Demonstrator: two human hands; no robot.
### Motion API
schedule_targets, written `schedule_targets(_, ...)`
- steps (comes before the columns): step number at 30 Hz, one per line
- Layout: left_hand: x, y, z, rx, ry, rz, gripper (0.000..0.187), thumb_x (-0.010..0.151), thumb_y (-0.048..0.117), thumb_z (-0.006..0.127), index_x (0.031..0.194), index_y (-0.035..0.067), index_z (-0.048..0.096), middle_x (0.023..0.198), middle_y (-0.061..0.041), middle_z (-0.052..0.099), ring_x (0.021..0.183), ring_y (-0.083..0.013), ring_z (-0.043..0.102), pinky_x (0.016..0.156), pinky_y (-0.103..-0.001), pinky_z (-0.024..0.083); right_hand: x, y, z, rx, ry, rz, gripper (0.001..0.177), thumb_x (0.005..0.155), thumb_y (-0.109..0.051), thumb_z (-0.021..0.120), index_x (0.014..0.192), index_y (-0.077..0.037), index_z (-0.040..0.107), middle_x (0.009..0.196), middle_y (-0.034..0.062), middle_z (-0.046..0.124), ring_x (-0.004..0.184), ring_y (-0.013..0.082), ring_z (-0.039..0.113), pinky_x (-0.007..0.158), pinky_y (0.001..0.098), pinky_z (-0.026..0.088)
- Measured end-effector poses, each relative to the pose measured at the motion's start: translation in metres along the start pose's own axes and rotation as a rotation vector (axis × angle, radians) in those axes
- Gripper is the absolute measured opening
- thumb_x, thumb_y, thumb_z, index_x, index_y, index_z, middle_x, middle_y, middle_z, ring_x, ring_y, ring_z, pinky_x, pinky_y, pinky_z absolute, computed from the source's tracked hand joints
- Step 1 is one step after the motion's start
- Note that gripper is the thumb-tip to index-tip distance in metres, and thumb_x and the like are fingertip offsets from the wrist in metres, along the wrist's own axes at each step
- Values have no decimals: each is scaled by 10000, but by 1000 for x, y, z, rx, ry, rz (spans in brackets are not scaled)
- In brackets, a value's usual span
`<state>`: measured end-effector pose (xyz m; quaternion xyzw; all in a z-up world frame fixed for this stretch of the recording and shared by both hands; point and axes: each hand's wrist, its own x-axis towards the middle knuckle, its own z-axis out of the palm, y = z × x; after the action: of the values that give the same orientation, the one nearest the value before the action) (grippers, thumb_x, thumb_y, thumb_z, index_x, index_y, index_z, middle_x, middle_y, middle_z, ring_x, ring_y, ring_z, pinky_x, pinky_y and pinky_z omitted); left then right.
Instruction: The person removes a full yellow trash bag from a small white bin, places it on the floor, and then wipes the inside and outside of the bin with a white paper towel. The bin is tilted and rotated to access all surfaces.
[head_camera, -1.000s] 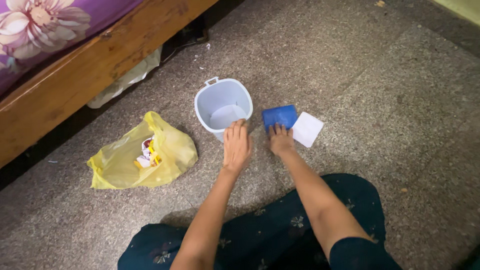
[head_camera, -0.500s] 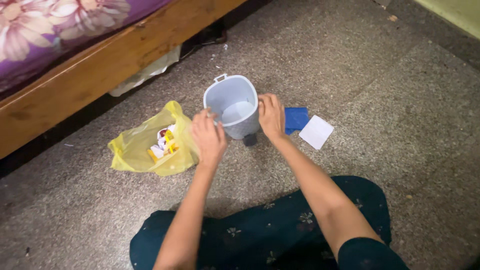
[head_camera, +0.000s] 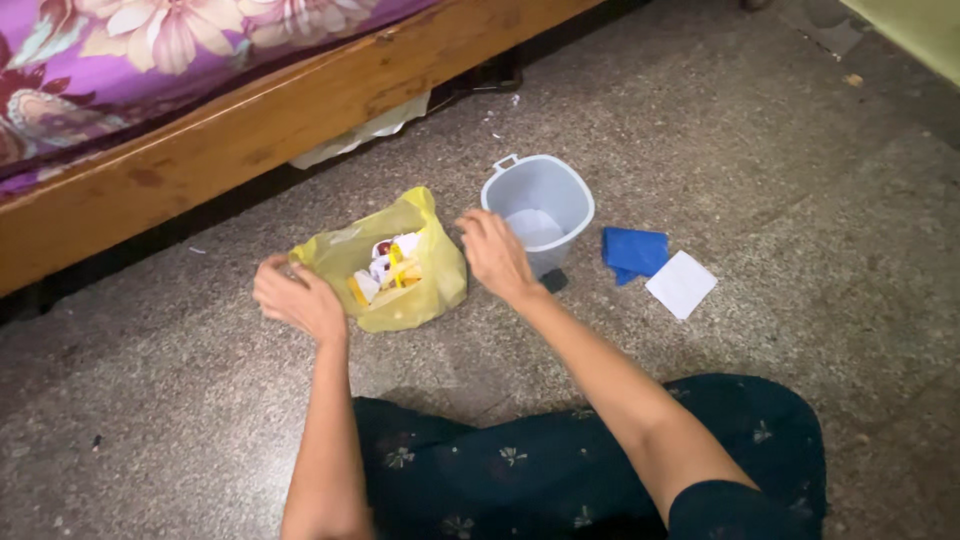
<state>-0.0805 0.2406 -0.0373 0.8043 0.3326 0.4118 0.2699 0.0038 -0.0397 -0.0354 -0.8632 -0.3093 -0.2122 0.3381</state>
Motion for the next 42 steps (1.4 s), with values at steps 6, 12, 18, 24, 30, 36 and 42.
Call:
schedule_targets(6,8,-90,55,22,-129,-718,544,1124,505,378,1341,49,579,1395,-188,583,1315,-394,493,1135,-558,343,-11,0,76,87,-187,313,494,994,-281,584,1416,-39,495,1325,230,536,1209,430,558,1014,506,479)
schedule_targets(12,-22,-114,95,-1022,-464,-960,990,886,822,79,1591,180,344,1591,-42,421,1449,-304,367,1206,-502,296,-37,34,138,264,-283,722,810,1024,-589,459,1605,-58,266,1584,306,319,1490,450,287,1213,485,267)
schedule_targets(18,-25,-88,102,-1233,-455,-910,1132,807,914,74,1591,152,371,1625,-121,461,1459,-371,448,1207,-508,351,-51,53,166,407,-197,830,844,1016,-668,339,1601,-62,301,1634,250,331,1539,403,270,1264,455,222)
schedule_targets(24,-34,-33,100,-1009,-626,-1074,1110,733,899,99,1616,242,242,1632,-89,331,1457,-371,354,1142,-639,299,-60,53,173,509,-239,937,858,974,-704,285,1596,-114,281,1667,131,266,1536,343,231,1236,426,183)
schedule_targets(30,-55,-11,126,-1128,-800,-911,1052,816,882,223,1587,176,336,1608,-131,428,1434,-353,446,1149,-550,370,-53,71,192,676,-48,808,817,982,-704,335,1550,-124,429,1598,142,451,1485,316,416,1218,389,312)
schedule_targets(36,-62,-38,141,-266,-551,-462,620,864,464,742,1319,65,607,1387,-167,555,1274,-324,538,1096,-430,421,-59,81,188,521,-114,977,760,989,-672,352,1526,-145,465,1552,149,498,1420,335,470,1164,410,374)
schedule_targets(42,-63,-83,128,-813,-180,-559,298,948,195,577,1139,-20,653,1106,-132,652,1005,-262,620,927,-418,515,-63,78,188,679,-107,977,756,996,-663,333,1544,-154,444,1548,132,515,1429,313,485,1159,415,384)
